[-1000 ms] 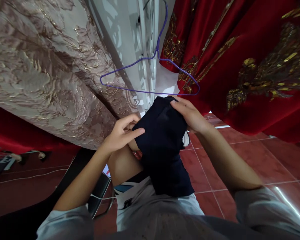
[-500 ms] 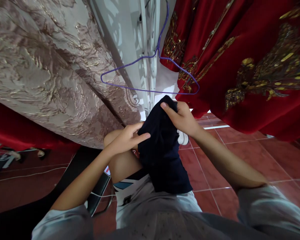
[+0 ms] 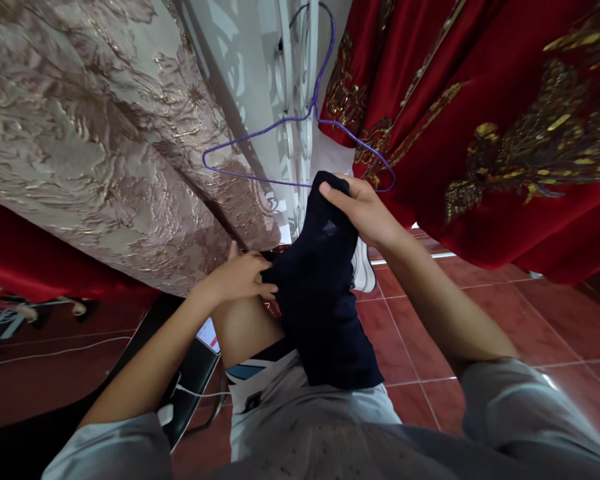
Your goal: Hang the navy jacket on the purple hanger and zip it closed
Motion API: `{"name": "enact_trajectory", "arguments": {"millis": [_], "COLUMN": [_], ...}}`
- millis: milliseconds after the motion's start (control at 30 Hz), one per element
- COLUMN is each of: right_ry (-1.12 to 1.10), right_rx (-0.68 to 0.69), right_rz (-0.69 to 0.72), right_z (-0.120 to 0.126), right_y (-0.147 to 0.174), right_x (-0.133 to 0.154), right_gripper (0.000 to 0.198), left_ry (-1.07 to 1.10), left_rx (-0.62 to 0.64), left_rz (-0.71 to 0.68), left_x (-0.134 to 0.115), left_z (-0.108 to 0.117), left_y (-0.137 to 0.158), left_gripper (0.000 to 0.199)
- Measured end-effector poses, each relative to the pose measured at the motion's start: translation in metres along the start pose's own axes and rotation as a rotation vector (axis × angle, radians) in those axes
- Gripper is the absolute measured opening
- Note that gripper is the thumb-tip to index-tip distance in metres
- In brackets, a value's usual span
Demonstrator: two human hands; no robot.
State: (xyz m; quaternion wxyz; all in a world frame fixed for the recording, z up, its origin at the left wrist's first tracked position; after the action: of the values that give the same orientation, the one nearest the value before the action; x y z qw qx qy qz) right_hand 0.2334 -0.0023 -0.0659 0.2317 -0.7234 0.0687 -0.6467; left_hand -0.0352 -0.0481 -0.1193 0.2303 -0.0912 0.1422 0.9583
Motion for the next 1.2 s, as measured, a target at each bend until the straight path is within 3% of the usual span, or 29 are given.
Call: {"name": "enact_trajectory", "arguments": {"millis": [100, 233, 300, 467, 567, 633, 767, 833, 900, 967, 1067, 1133, 1200], "right_ry": [0.169, 0.329, 0.427, 0.586, 0.595, 0.546, 0.448, 0.417, 0.418, 0.49, 0.654, 0.694, 0.663], "right_rx": [-0.023, -0.001, -0.04, -0.153, -0.139, -0.071, 0.152, 0.226, 0.23, 0.131, -0.161, -0.257, -0.203], "right_rz": [0.156, 0.091, 0.101, 0.164, 0.156, 0.127, 0.157, 0.2, 0.257, 0.35, 0.449, 0.403, 0.275], "right_z": [-0.001, 0.005, 0.014, 0.048, 0.057, 0.053, 0.033, 0.029, 0.035, 0.051, 0.084, 0.107, 0.125], "right_y": [-0.021, -0.035, -0.032, -0.012, -0.004, 0.001, 0.021, 0.032, 0.043, 0.05, 0.053, 0.052, 0.048], "right_x": [-0.024, -0.07, -0.082, -0.064, -0.048, -0.044, -0.036, -0.025, -0.01, 0.005, 0.021, 0.029, 0.037], "right_gripper": [0.049, 0.055, 0.055, 0.055, 0.053, 0.051, 0.036, 0.034, 0.049, 0.064, 0.075, 0.063, 0.036], "left_ry": [-0.22, -0.36, -0.329, -0.053, 0.128, 0.191, 0.309, 0.352, 0.359, 0.32, 0.262, 0.267, 0.291], "left_rx": [-0.056, -0.085, -0.147, -0.501, -0.771, -0.868, -0.853, -0.855, -0.849, -0.844, -0.863, -0.882, -0.93], "left_rz": [0.23, 0.456, 0.485, 0.246, 0.07, -0.013, -0.127, -0.146, -0.154, -0.156, -0.162, -0.16, -0.139], "left_x": [0.034, 0.072, 0.084, 0.08, 0.05, 0.022, -0.016, -0.015, -0.002, 0.012, 0.02, 0.015, 0.01], "left_z": [0.019, 0.031, 0.032, 0.047, 0.071, 0.087, 0.112, 0.119, 0.121, 0.122, 0.12, 0.12, 0.122], "left_y": [-0.001, 0.002, 0.005, 0.01, 0.003, -0.007, -0.034, -0.05, -0.064, -0.074, -0.073, -0.066, -0.058], "left_gripper": [0.025, 0.029, 0.032, 0.032, 0.025, 0.021, 0.019, 0.02, 0.014, 0.009, 0.01, 0.013, 0.015]}}
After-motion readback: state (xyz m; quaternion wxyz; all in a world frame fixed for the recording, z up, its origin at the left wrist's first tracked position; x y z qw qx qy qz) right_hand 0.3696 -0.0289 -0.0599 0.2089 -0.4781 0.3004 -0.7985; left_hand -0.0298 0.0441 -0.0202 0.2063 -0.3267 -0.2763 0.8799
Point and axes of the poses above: each hand's wrist, its own y-axis away from the middle knuckle, its own z-axis out of the back of the hand, x = y × z, the point moved 1 cm from there along -y, towards the middle knuckle, and after that the axes turned 12 degrees about z, right-handed, at the moved point
